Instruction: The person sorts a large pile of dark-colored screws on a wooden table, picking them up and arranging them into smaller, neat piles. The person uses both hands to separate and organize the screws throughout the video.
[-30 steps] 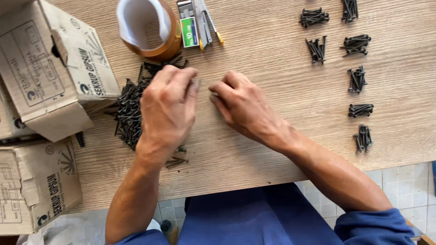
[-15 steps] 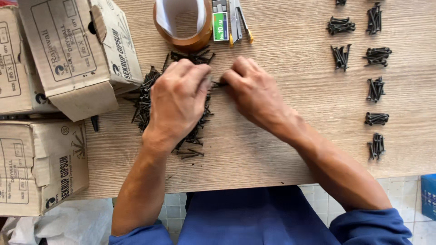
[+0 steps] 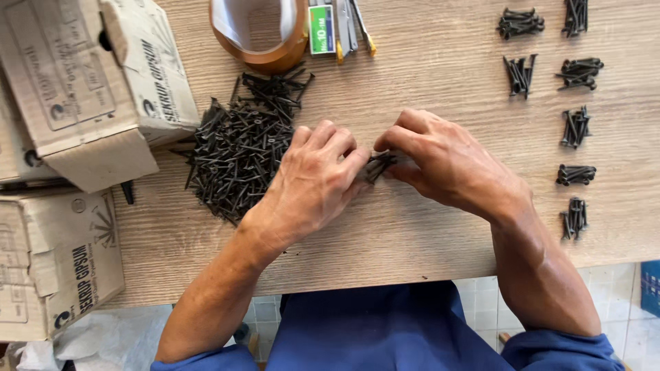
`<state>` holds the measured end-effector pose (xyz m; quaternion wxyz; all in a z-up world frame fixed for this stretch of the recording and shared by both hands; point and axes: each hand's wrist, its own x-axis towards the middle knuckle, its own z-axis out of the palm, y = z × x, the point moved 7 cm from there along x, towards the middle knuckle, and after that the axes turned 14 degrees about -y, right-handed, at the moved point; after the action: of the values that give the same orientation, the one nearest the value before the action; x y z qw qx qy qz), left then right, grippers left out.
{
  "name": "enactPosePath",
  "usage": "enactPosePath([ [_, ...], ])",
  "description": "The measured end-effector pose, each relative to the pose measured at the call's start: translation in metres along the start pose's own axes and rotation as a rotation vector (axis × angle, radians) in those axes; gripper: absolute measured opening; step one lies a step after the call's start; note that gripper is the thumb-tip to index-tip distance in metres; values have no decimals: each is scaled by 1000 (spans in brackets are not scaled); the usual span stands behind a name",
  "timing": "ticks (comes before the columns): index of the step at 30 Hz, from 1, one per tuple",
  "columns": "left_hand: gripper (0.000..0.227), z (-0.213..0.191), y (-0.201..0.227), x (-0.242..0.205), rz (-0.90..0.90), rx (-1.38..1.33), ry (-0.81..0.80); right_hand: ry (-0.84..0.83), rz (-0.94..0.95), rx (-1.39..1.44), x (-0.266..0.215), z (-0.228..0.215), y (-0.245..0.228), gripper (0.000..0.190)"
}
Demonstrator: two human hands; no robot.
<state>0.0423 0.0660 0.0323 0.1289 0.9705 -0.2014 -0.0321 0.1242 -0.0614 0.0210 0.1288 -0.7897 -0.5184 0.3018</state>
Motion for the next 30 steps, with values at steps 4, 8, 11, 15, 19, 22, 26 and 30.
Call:
enactPosePath([
  [4, 44, 1, 0, 0, -2, -6, -27, -6, -13, -16, -1, 2, 1, 30],
  [8, 67, 6, 0, 0, -19, 45, -43, 31, -55, -37, -2, 2, 0, 31],
  [11, 72, 6, 1, 0, -54, 67, -38, 28, -28, -50, -2, 4, 1, 25],
  [15, 58, 2, 6, 1, -90, 77, -4, 45, -31, -39, -3, 2, 2, 11],
  [19, 56, 5, 7, 1, -100, 94, 20, 59, -38, 4, -4, 2, 4, 10],
  [22, 55, 5, 7, 1, -93, 88, 21, 74, -49, 43, -7, -2, 4, 15],
  [26, 48, 5, 5, 2, -78, 61, 13, 67, -51, 94, -8, -5, 5, 17],
  [30, 36, 4, 5, 2, -54, 3, 25, 118, -93, 84, -10, -10, 5, 17],
])
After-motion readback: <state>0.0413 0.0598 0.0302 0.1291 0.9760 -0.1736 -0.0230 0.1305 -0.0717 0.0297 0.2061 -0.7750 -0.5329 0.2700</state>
